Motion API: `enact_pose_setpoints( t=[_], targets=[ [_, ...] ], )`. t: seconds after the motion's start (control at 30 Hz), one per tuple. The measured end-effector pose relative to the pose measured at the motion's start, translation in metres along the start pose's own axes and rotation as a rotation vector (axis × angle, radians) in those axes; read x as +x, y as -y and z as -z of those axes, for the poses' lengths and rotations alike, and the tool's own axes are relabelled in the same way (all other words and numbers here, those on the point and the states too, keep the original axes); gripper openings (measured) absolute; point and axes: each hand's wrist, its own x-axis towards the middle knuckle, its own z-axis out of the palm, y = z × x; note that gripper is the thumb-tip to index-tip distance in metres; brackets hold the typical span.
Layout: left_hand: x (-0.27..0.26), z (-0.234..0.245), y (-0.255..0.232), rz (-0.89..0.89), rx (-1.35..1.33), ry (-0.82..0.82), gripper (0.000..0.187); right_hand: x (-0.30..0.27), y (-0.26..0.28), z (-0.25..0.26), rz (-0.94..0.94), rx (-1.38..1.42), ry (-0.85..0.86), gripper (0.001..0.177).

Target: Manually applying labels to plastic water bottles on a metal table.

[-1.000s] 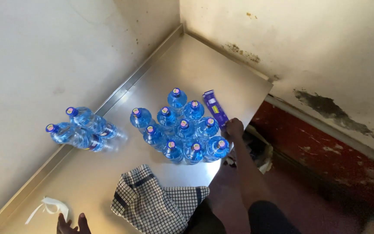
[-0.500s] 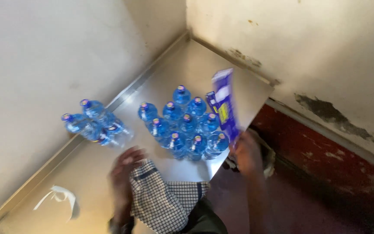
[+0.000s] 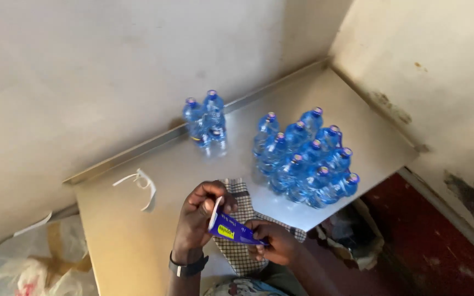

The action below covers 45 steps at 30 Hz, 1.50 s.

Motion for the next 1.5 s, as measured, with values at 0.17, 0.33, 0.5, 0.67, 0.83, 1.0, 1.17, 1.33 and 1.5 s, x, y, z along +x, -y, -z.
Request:
enact_pose_setpoints(
  t=[0.17,0.33,0.5,0.67,0.83,1.0,1.17,1.33,1.5],
  targets=[
    [-0.031,0.017,-0.013,-0.093,0.355,-0.486,0.018,0.024,0.025,-0.068,0.295,-1.125,-0.29,0.066],
    [-0.037,0.01,-0.016,-0.261,0.603,-0.62,0.02,0.021,0.026,-0.173,0.816,-1.114,-0.237,0.039],
    [-0.032,0.006,-0.024,-0.211,0.833,-0.649,0.021,0.042,0.012,-0.191,0.931,-0.997,-0.154,0.012],
    [-0.035,-0.025,-0.051,-0.139,0.935,-0.394,0.042,0.057,0.005,-0.198,1.071,-1.242,-0.211,0.016],
    [-0.038,0.0,-0.035,-0.141,0.825,-0.589,0.026,0.07,-0.002,-0.187,1.103,-1.34,-0.271,0.02],
    [-0.038,0.076,-0.006,-0.447,0.196,-0.741,0.014,0.087,0.01,-0.108,0.945,-0.707,-0.367,0.012],
    [-0.089,0.21,0.026,-0.089,0.958,-1.245,0.02,0.051,0.074,-0.12,1.175,-0.529,-0.427,0.012],
    [-0.152,0.314,0.116,0.354,1.275,-1.297,0.024,0.039,0.098,-0.115,1.293,-0.667,-0.582,0.011],
    [-0.094,0.261,0.111,0.241,1.361,-0.914,0.068,0.074,0.072,-0.072,0.658,-1.335,-0.654,0.016]
  ],
)
